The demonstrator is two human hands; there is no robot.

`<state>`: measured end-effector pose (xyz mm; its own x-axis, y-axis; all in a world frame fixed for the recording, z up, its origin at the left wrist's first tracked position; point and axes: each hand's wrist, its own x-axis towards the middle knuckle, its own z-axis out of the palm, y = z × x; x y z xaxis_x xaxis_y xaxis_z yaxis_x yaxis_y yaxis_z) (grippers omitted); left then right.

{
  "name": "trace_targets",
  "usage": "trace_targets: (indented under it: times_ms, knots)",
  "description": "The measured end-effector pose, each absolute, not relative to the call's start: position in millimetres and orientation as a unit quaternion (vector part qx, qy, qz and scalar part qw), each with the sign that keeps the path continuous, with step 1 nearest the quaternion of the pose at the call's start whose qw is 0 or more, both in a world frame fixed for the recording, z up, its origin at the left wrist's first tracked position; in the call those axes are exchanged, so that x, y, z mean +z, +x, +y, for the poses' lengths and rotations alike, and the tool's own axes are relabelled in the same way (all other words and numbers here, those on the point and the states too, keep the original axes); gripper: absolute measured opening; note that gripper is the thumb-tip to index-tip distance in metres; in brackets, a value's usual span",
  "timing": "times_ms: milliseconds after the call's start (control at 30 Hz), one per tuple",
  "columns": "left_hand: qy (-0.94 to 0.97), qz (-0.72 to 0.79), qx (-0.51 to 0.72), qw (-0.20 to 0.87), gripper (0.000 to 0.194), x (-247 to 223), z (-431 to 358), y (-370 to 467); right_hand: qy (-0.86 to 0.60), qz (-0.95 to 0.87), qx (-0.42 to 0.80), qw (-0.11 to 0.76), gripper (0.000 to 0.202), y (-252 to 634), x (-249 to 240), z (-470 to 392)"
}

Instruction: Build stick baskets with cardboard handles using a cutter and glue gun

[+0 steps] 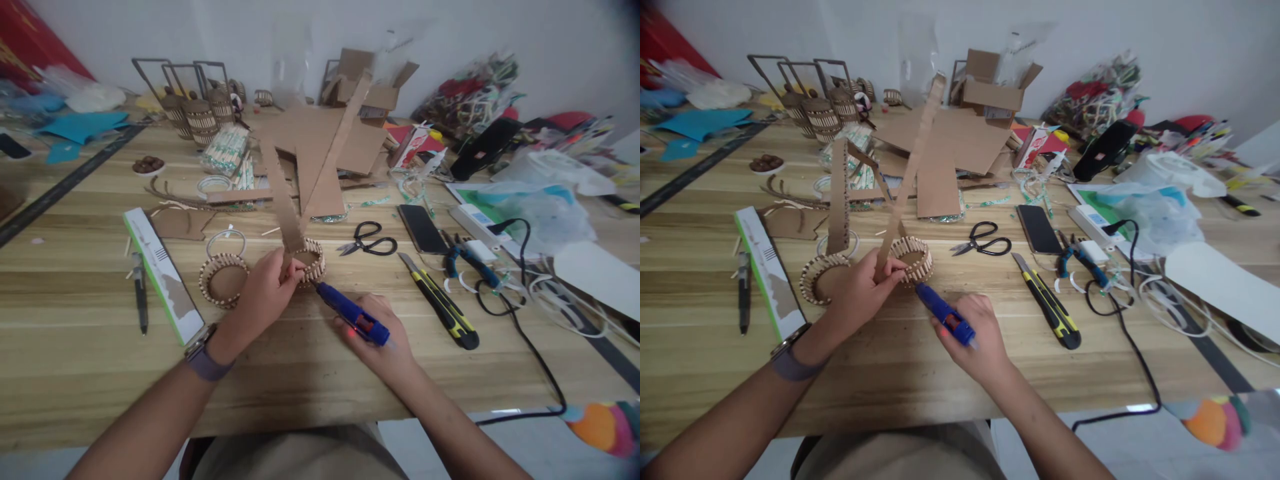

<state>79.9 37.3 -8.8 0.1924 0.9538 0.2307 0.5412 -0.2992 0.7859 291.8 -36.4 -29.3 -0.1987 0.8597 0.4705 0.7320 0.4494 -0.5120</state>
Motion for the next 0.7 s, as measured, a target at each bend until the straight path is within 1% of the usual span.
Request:
trace_targets:
  times_ms: [333,700]
  knots:
    - [0.719,0.52,0.359,0.289,0.025,-7.9,38.4,80.0,-0.511,-0.772,0.087,0.368,0.025,289.9,-29.1,-34.6]
    - [0.717,0.527,0.358,0.284,0.024,-6.9,37.0,81.5,-0.516,-0.776,0.053,0.358,0.03,290.8,-32.4,-34.3]
